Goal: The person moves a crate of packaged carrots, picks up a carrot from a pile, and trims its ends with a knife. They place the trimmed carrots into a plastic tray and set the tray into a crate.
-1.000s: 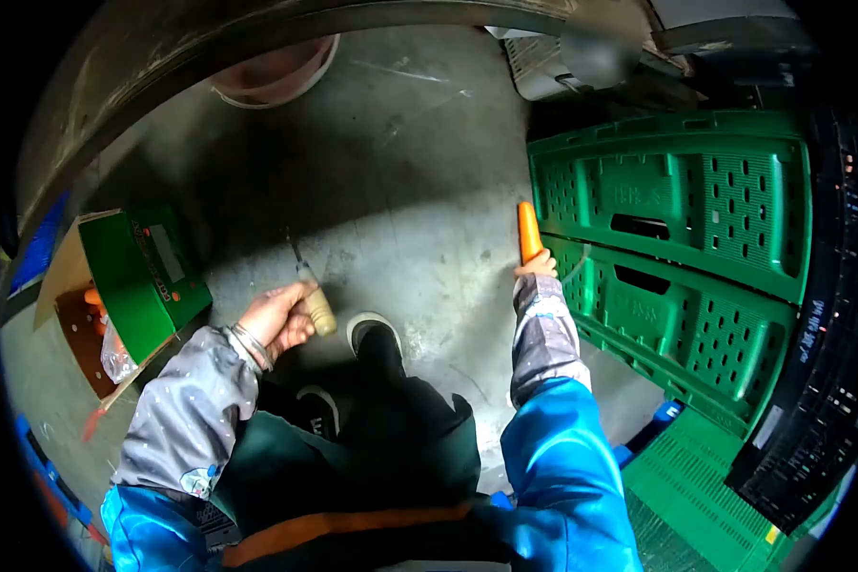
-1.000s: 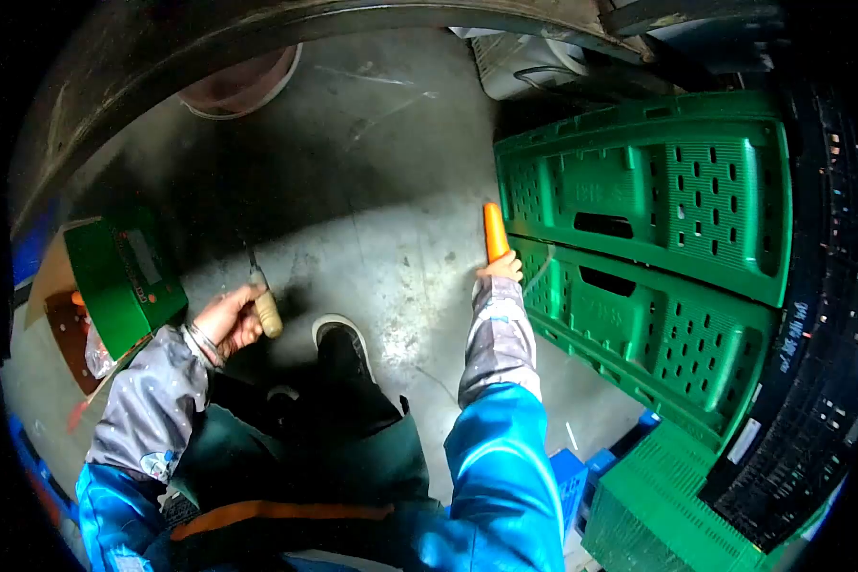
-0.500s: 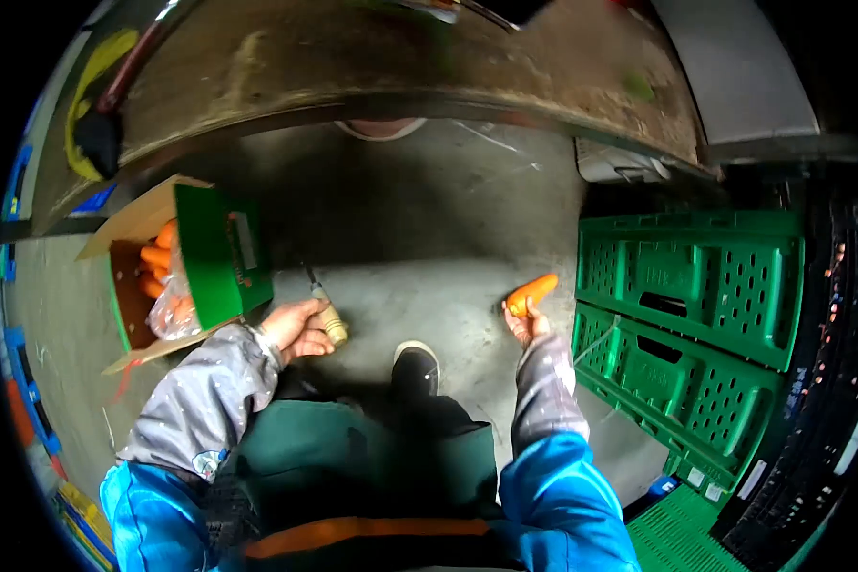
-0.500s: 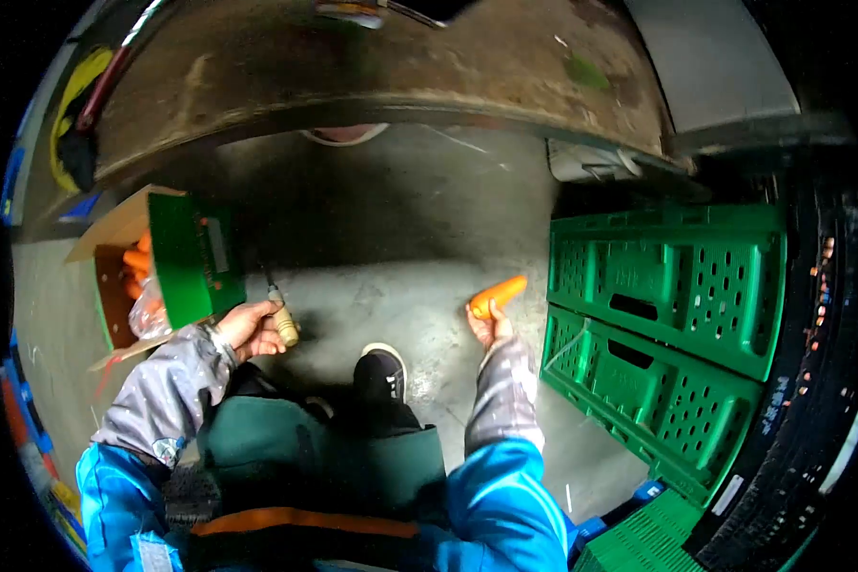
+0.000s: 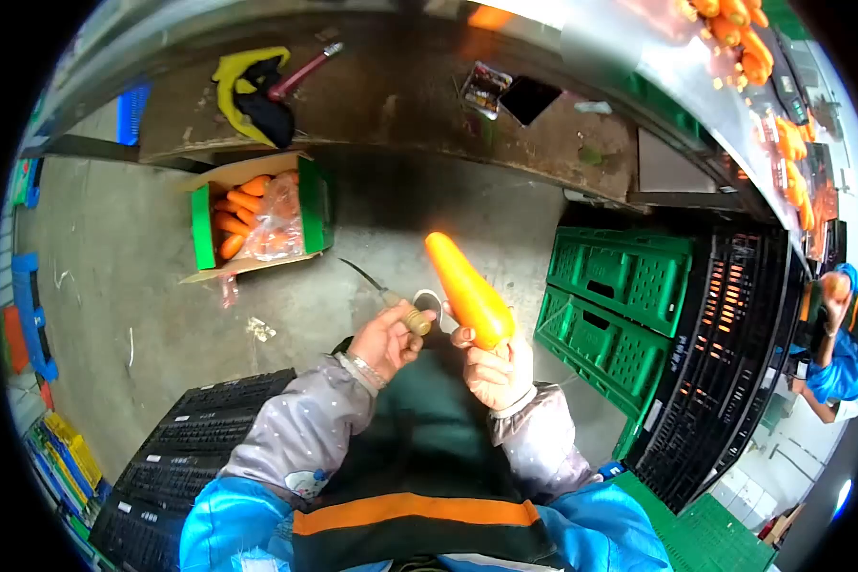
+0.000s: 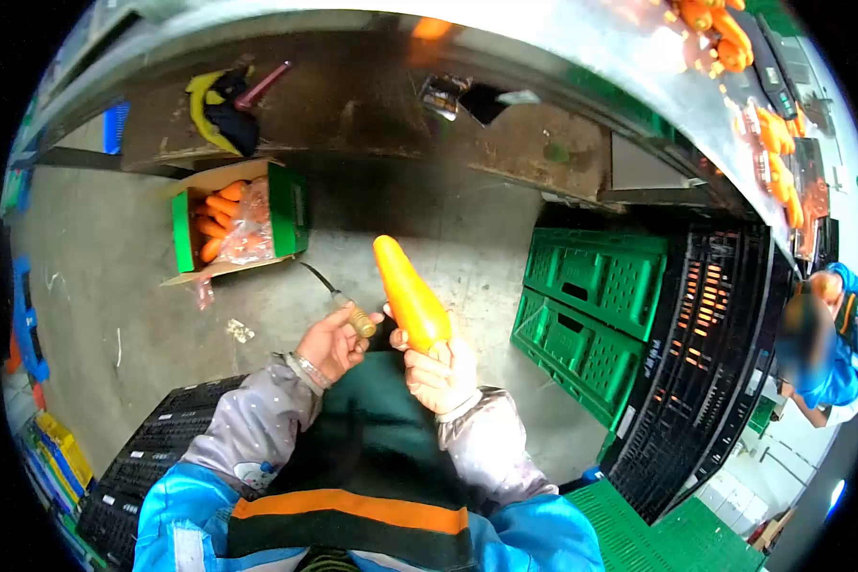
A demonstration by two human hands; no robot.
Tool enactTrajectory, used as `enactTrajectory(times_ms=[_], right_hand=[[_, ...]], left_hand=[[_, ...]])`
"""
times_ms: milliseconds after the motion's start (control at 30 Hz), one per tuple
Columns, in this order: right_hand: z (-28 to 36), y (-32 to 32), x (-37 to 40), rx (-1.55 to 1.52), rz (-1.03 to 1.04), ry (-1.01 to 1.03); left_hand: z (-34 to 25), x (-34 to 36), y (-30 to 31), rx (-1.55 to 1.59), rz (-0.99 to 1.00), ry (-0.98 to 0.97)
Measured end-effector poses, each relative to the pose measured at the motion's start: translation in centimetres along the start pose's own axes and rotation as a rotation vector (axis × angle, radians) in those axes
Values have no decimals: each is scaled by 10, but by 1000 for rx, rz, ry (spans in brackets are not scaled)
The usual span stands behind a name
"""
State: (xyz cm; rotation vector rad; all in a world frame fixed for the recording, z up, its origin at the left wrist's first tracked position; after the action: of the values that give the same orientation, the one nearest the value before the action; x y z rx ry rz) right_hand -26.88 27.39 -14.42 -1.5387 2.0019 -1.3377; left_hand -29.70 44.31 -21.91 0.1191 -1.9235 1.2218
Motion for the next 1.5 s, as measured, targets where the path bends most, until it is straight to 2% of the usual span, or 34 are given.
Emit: enactTrajectory(times_ms=[67, 167, 233, 267, 300, 367, 400, 433, 467, 500, 567, 633, 667, 733, 833, 867, 933, 1000, 1033, 1100, 1167, 1200, 1300, 1367, 1400, 1433, 1500], right_hand=[[-32, -32, 5, 53, -128, -20], [-81, -83, 14, 455, -475, 118], [-99, -90, 31, 1015, -592, 214], [-114, -100, 29, 1358, -590, 455], [-131, -113, 28, 1688, -564, 722], [-156, -168, 55, 2338, -859, 625], [-161, -186, 65, 2290, -874, 485], [-164, -199, 75, 2241, -884, 346], [-155, -193, 83, 2031, -639, 493], [-155, -206, 90, 1767, -541, 581], [-135, -231, 106, 1631, -643, 563], [-113, -231, 102, 1461, -597, 380], [-113, -235, 97, 1340, -535, 297], [-115, -246, 82, 1154, -378, 158], [-90, -263, 66, 1179, -301, 17], [-88, -277, 59, 1087, -259, 44], [-78, -303, 45, 1136, -329, 246], [-60, -319, 37, 1243, -476, 496], [-44, -322, 32, 1198, -421, 693], [-14, -338, 36, 1270, -534, 930], [-3, -356, 45, 1205, -578, 1100], [-10, -372, 48, 1218, -619, 1174], [-6, -384, 57, 1379, -750, 1239], [-4, -383, 48, 1401, -744, 1301], [-5, -385, 45, 1439, -799, 1291], [-2, -386, 41, 1487, -747, 1305], [4, -400, 34, 1802, -834, 1430]], left_hand=[[-7, 34, -34, -32, -121, -125], [-19, 84, -90, 44, -217, -265], [-31, 110, -122, 104, -194, -339], [-24, 105, -115, 139, -42, -465], [-16, 100, -107, 187, 35, -473], [-37, 151, -169, 106, 61, -393], [-36, 159, -170, 219, 140, -306], [-40, 178, -189, 317, 81, -224], [-45, 194, -207, 307, 155, -219], [-47, 208, -220, 297, 221, -213], [-48, 216, -239, 174, 297, -231], [-49, 219, -258, 23, 351, -191], [-52, 219, -274, 44, 364, -143], [-60, 208, -292, -123, 384, -100], [-73, 186, -316, -237, 483, -57], [-80, 179, -324, -246, 491, -54], [-93, 159, -323, -227, 485, -40], [-118, 146, -328, -356, 576, -90], [-136, 137, -336, -421, 632, -122], [-173, 130, -355, -618, 666, -124], [-201, 116, -348, -442, 658, 23], [-215, 116, -350, -428, 653, 27], [-258, 111, -365, -530, 606, -92], [-274, 97, -371, -515, 581, -254], [-279, 96, -381, -415, 515, -246], [-279, 90, -389, -274, 490, -262], [-275, 75, -411, 27, 371, -228]])
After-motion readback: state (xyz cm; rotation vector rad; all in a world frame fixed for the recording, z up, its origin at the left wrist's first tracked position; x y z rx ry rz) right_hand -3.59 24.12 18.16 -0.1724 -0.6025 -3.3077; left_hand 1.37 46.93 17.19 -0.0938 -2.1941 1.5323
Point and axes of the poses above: each hand's wrist, its own x-axis away from the middle knuckle, its own y-axis out of the back of the hand, z = x × y, the point moved 2 cm from there along -x, towards the middle knuckle, and after that the axes turned 15 degrees about -y, right-handed, at the moved point
